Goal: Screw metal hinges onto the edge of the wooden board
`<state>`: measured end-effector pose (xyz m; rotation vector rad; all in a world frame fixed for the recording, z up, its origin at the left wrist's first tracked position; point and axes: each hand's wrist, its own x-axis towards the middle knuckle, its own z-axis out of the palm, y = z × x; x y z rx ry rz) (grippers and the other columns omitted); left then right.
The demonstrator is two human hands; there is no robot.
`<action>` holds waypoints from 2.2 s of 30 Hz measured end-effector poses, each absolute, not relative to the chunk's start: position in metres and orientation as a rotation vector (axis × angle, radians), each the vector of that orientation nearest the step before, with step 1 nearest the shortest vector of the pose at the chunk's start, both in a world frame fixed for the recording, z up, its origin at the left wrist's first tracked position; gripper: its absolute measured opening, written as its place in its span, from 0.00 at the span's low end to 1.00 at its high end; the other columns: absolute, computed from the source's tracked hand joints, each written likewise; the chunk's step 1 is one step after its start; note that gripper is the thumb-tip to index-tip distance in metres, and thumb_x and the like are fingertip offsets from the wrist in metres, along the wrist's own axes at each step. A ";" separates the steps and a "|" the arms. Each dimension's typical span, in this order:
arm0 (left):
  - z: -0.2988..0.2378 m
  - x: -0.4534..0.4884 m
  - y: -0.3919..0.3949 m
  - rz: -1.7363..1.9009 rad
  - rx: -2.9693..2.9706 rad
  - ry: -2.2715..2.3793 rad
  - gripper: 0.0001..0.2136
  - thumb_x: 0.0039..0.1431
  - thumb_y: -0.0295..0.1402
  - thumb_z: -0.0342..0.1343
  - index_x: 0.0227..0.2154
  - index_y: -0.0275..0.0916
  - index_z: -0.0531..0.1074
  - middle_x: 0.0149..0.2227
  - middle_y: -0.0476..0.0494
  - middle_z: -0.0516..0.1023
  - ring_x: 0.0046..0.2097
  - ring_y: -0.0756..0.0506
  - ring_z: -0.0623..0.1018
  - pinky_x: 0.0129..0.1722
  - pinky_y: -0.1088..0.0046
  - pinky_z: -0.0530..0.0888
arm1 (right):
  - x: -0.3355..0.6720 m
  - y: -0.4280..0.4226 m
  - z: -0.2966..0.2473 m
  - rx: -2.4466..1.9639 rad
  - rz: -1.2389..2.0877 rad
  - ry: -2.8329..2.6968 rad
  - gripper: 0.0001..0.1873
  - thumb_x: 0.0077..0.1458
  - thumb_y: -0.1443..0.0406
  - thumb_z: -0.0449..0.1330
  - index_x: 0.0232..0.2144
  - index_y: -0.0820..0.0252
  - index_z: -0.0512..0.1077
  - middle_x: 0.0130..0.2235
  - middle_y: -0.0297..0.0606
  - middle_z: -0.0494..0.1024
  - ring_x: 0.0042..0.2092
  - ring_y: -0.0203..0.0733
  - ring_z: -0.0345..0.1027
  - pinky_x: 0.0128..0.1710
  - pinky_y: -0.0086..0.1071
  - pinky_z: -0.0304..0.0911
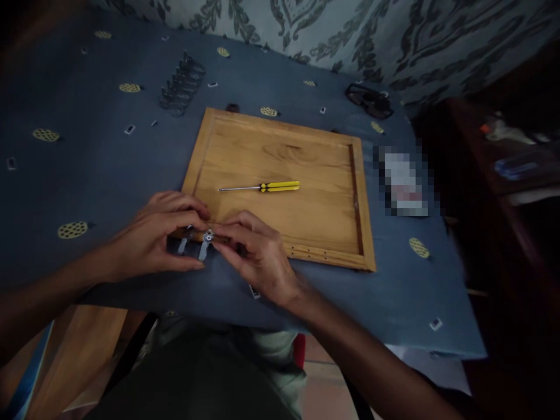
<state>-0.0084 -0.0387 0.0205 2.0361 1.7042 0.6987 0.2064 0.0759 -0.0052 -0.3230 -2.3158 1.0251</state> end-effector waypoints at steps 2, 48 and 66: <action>0.021 -0.009 -0.039 0.691 2.033 1.706 0.16 0.58 0.46 0.71 0.38 0.40 0.76 0.47 0.46 0.80 0.52 0.39 0.78 0.54 0.59 0.66 | 0.206 0.075 -0.005 -0.322 1.029 -2.327 0.09 0.67 0.67 0.66 0.48 0.55 0.82 0.43 0.36 0.80 0.34 0.32 0.72 0.31 0.26 0.69; 0.025 -0.007 -0.040 0.664 2.041 1.711 0.15 0.58 0.44 0.71 0.38 0.39 0.75 0.49 0.44 0.79 0.53 0.38 0.78 0.54 0.59 0.67 | 0.205 0.073 -0.003 -0.269 0.976 -2.320 0.14 0.64 0.71 0.68 0.50 0.54 0.81 0.41 0.35 0.82 0.38 0.35 0.77 0.37 0.27 0.75; 0.025 -0.004 -0.045 0.713 2.024 1.730 0.14 0.58 0.41 0.71 0.40 0.42 0.73 0.50 0.45 0.79 0.56 0.39 0.77 0.58 0.58 0.67 | 0.207 0.068 0.002 -0.369 0.868 -2.413 0.07 0.68 0.70 0.62 0.45 0.58 0.80 0.41 0.39 0.81 0.41 0.39 0.78 0.41 0.30 0.79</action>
